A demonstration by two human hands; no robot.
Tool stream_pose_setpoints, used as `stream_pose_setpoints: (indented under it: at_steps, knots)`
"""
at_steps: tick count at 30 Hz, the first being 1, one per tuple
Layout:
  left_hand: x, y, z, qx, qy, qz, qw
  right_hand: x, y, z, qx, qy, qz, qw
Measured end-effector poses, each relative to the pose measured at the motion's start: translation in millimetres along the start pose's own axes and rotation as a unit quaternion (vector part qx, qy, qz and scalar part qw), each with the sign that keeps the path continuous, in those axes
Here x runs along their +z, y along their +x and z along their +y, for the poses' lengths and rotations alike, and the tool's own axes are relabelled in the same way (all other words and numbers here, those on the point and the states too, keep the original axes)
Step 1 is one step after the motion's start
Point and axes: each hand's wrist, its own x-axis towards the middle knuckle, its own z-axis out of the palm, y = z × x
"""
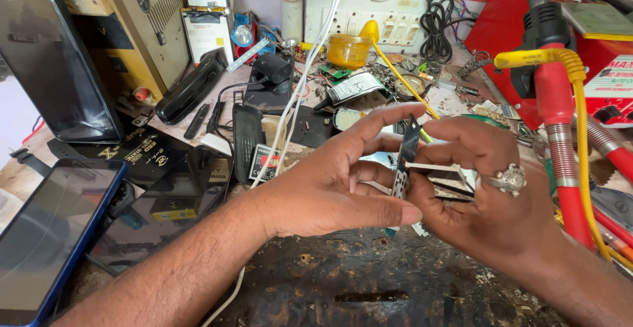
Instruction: The person works on a small keypad mobile phone at a cluttered repair bench. They pry open the phone with a tool, remove and reposition the battery and internal board, use a screwdriver on the casing, and press the screen and keypad assembly back into the housing.
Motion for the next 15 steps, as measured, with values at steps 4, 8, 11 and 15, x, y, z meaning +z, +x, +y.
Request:
stream_pose_setpoints:
  at_steps: [4, 8, 11, 15]
  knots:
    - [0.4, 0.6, -0.8, -0.008, -0.018, 0.000, 1.000, 2.0, -1.0, -1.8, 0.026, 0.031, 0.004, 0.999]
    - [-0.6, 1.4, -2.1, -0.008, -0.015, 0.005, 1.000, 2.3, 2.5, -4.4, 0.047, 0.031, -0.006, 0.998]
    - [-2.6, 2.4, -2.4, -0.004, -0.008, 0.023, 1.000, 0.9, 7.6, -4.9, 0.031, 0.020, -0.001, 0.999]
    - [-0.2, 2.9, -1.9, -0.013, 0.019, 0.055, 0.998, 0.8, 11.3, -5.8, 0.051, 0.103, -0.015, 0.993]
